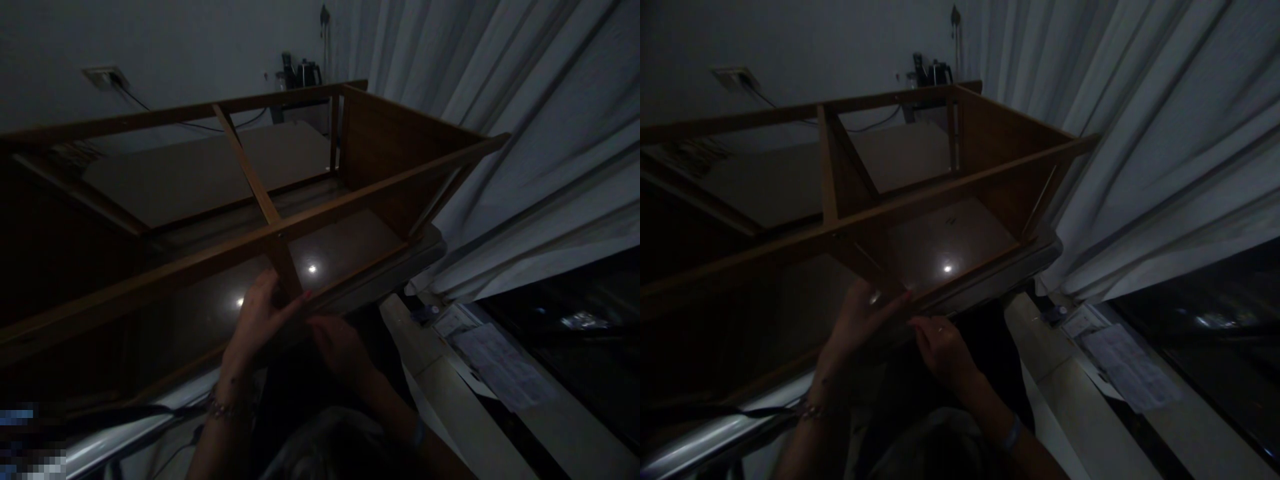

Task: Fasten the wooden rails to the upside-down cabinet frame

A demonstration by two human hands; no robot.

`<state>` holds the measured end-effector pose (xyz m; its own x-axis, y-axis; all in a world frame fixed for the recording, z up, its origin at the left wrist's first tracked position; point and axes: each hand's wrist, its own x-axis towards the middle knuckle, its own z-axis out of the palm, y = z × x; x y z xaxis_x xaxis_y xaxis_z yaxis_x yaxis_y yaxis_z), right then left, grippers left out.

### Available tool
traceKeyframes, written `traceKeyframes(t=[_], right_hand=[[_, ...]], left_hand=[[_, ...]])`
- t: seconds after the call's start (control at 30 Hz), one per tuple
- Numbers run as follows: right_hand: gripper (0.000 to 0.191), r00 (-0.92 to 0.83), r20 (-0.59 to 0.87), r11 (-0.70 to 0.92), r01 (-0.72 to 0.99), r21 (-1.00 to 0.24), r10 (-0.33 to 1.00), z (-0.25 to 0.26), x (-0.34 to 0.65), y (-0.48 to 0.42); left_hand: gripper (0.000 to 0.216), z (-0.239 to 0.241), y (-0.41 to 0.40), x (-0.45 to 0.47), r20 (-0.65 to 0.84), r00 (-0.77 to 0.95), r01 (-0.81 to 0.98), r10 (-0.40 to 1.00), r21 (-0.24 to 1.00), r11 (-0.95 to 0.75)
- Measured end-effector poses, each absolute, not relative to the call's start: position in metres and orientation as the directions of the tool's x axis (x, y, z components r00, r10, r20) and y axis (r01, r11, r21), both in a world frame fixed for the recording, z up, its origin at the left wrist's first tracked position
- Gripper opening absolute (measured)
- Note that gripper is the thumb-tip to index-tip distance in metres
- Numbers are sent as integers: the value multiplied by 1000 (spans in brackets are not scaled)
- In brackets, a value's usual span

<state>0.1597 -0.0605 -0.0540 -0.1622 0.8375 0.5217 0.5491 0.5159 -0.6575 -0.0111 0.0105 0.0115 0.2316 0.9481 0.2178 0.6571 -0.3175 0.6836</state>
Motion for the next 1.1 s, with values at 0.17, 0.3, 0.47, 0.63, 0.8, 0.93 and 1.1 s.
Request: traceKeyframes(t=[0.17, 0.3, 0.47, 0.63, 0.8, 0.93, 1.1], right_hand=[[26, -121, 531, 501, 556, -664, 838, -55, 161, -61], [27, -123, 518, 492, 555, -671, 846, -56, 159, -61], [27, -114, 520, 489, 551, -676, 846, -55, 158, -61], [26, -88, 517, 475, 545, -691, 852, -55, 159, -61], [27, -124, 512, 493, 528, -692, 850, -58, 158, -61], [26, -91, 535, 483, 576, -660, 840, -58, 158, -62], [25, -114, 514, 482, 563, -672, 850, -55, 155, -63]], left_hand=[[41, 11, 11, -11, 235, 233, 671, 944, 663, -331], [43, 12, 10, -11, 240, 232, 670, 943, 663, -334], [44, 12, 10, -10, 224, 228, 659, 947, 681, -320], [44, 11, 10, -11, 230, 221, 667, 948, 673, -319], [43, 11, 10, -11, 225, 227, 680, 948, 660, -319], [42, 11, 10, -11, 236, 229, 674, 944, 661, -329], [40, 11, 10, -11, 237, 239, 657, 942, 675, -337]])
